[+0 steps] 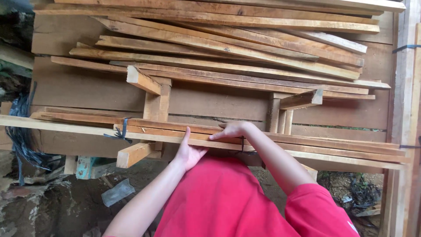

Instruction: Tying bundles of thin wood planks using flexible black ties.

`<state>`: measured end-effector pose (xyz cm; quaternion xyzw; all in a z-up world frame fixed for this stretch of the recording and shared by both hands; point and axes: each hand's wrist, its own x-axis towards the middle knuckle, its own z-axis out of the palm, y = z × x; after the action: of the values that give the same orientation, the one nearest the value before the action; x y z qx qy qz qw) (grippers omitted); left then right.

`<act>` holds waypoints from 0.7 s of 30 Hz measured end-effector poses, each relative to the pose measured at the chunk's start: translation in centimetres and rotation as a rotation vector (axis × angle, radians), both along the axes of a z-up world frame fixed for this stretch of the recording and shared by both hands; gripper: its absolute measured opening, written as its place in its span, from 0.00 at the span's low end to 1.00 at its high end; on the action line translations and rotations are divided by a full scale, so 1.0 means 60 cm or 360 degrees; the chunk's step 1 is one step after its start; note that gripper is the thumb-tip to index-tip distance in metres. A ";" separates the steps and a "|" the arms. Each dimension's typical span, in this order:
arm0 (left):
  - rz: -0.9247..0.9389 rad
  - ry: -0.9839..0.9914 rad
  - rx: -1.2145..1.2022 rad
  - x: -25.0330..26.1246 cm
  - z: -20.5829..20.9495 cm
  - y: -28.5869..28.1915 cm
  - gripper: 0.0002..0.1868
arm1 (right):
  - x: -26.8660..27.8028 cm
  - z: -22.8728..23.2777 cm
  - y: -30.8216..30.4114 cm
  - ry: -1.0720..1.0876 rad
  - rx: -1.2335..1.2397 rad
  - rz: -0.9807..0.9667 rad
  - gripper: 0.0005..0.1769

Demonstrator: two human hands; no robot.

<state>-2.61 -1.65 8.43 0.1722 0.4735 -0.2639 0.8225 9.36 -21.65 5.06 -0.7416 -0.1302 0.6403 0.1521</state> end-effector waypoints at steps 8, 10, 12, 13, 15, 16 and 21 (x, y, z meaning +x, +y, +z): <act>0.0085 0.0095 0.0077 -0.001 -0.055 -0.009 0.53 | 0.011 -0.005 -0.008 0.0060 0.0040 0.0001 0.73; 0.0073 0.0114 0.0103 -0.010 -0.060 0.001 0.54 | 0.005 -0.019 0.003 0.0108 0.0059 0.0025 0.73; 0.0086 0.0128 0.0109 -0.008 -0.056 -0.006 0.50 | 0.001 -0.033 -0.005 0.0096 0.0043 0.0114 0.76; 0.0090 0.0131 0.0110 -0.010 -0.070 -0.005 0.50 | 0.005 -0.023 -0.006 0.0098 0.0044 0.0119 0.76; 0.0139 0.0134 0.0018 -0.027 -0.097 0.002 0.47 | 0.001 -0.003 -0.005 0.0064 0.0047 0.0063 0.74; 0.0145 0.0148 0.0022 -0.025 -0.074 0.006 0.47 | -0.002 0.010 0.003 0.0077 0.0051 0.0068 0.74; -0.0003 0.0068 0.0065 -0.006 -0.016 0.007 0.51 | -0.018 0.021 -0.008 -0.0374 0.0080 -0.0081 0.64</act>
<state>-2.95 -1.26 7.46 0.1835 0.4961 -0.2586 0.8083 8.27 -22.11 6.31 -0.8105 -0.1444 0.5414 0.1706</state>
